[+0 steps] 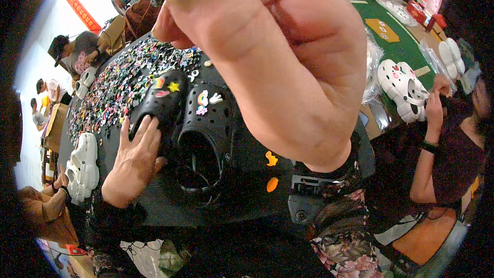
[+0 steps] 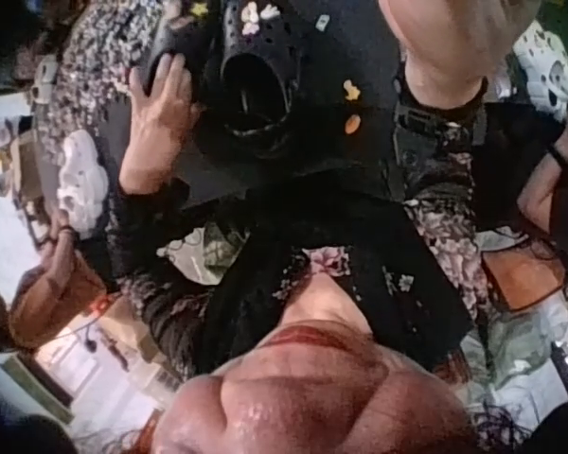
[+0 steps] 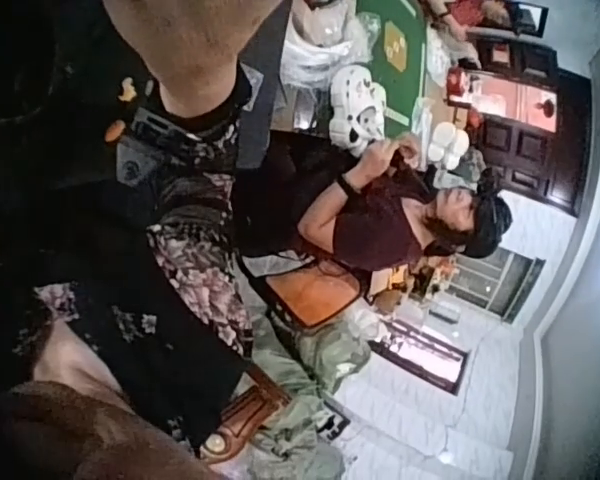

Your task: Attaching decorative charms to rubber clogs.

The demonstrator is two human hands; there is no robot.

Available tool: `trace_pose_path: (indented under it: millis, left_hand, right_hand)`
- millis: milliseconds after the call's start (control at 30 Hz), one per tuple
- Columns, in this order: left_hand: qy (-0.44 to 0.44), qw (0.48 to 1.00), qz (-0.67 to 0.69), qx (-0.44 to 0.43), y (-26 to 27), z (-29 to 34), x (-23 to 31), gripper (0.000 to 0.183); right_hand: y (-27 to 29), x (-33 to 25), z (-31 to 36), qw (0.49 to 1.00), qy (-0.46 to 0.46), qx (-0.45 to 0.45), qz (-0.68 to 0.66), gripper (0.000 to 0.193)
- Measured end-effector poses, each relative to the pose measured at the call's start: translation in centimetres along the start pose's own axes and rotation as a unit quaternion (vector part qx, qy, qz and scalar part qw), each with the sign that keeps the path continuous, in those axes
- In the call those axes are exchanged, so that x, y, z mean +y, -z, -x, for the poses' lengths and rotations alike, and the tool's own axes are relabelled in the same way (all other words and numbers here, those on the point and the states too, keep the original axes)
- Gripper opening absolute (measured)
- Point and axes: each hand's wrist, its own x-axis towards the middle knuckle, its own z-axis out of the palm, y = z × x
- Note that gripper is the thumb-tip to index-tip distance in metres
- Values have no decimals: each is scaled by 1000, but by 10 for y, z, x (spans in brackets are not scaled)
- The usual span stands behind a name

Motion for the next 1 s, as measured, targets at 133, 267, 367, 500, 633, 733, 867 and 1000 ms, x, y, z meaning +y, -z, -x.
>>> trace_pose_path:
  millis: [133,267,367,500,633,733,867,1000]
  left_hand:
    - [65,997,-25,-23,-7,8,-4,59]
    - [17,998,55,-5,-14,13,-15,52]
    - [32,997,62,-20,-20,16,-23,45]
    - [30,998,53,-4,-28,16,-30,41]
    - [34,999,-8,35,-34,30,-44,41]
    - [39,998,4,43,-26,34,-40,44]
    - [41,972,182,146,9,29,-12,50]
    - [104,681,720,85,20,14,26,34]
  right_hand:
    - [4,-3,3,1000,-5,6,-8,37]
    - [-2,-7,0,1000,-7,10,-9,36]
    - [-8,-7,-7,1000,-4,10,-16,35]
    - [-2,27,2,998,-61,19,26,26]
    - [0,67,15,970,-229,-56,60,20]
    - [6,100,41,944,-320,-53,64,18]
    - [19,111,61,919,-378,-43,103,19]
    - [17,140,80,916,-381,-24,127,22]
